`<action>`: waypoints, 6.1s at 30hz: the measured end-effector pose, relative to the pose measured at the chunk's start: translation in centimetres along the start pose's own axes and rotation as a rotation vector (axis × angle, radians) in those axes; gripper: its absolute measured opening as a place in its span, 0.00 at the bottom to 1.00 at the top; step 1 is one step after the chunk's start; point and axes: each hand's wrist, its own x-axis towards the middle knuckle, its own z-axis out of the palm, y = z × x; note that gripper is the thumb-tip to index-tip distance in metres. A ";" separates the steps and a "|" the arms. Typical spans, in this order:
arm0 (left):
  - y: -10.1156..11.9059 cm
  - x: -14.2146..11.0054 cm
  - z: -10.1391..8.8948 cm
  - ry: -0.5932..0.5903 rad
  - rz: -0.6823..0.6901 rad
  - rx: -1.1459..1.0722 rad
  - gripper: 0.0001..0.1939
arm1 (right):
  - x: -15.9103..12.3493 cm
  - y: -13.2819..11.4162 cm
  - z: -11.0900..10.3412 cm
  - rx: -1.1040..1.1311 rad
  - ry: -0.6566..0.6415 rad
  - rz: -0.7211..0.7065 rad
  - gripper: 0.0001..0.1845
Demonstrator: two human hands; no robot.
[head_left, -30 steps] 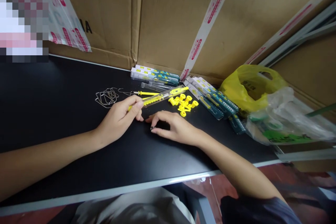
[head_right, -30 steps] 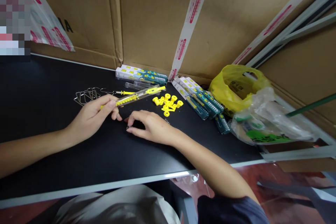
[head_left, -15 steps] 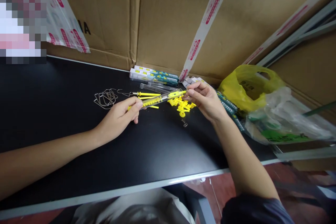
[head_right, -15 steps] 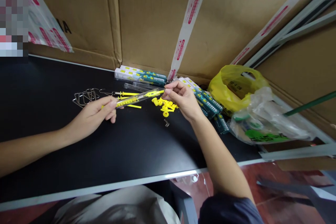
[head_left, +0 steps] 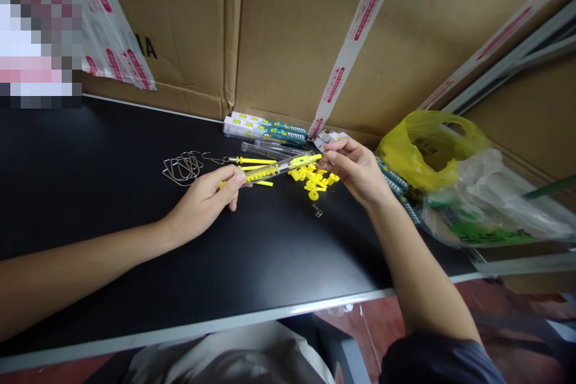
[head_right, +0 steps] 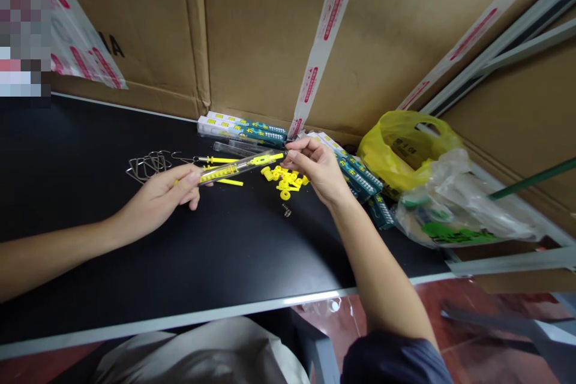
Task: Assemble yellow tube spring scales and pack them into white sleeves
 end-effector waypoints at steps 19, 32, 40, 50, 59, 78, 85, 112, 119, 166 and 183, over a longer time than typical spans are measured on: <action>-0.2 -0.1 0.0 -0.007 -0.017 0.005 0.17 | -0.2 0.5 0.3 0.000 -0.078 0.020 0.12; -0.2 0.0 0.1 -0.021 -0.012 0.008 0.17 | -0.6 0.1 0.9 -0.006 -0.108 0.050 0.14; 0.1 0.0 0.1 -0.029 -0.009 0.012 0.18 | -0.7 -0.1 0.8 0.023 -0.141 0.068 0.12; 0.2 -0.3 0.0 -0.047 0.022 0.030 0.17 | -0.8 -0.4 0.6 -0.007 -0.157 0.099 0.11; -0.1 -0.2 0.0 -0.016 0.023 0.058 0.16 | -0.6 -0.2 0.5 -0.003 -0.225 0.137 0.13; 0.2 0.4 0.1 0.112 -0.065 -0.101 0.21 | -0.9 0.2 1.0 -0.007 -0.390 0.134 0.15; 0.3 0.9 0.3 0.170 -0.117 -0.257 0.23 | -0.5 0.1 0.7 -0.091 -0.297 0.069 0.14; -0.2 0.8 0.4 0.201 -0.171 -0.355 0.22 | 0.8 1.9 0.3 -0.479 0.079 -0.208 0.08; 0.1 0.9 0.4 0.238 -0.189 -0.404 0.21 | 0.0 0.7 -0.1 0.123 0.069 0.056 0.17; 0.3 0.8 0.2 -0.009 -0.218 -0.525 0.10 | -1.3 1.1 1.0 0.041 -0.059 -0.037 0.18; -0.2 0.7 0.2 -0.014 -0.183 -0.346 0.12 | -1.3 1.2 0.9 -0.164 -0.043 -0.068 0.17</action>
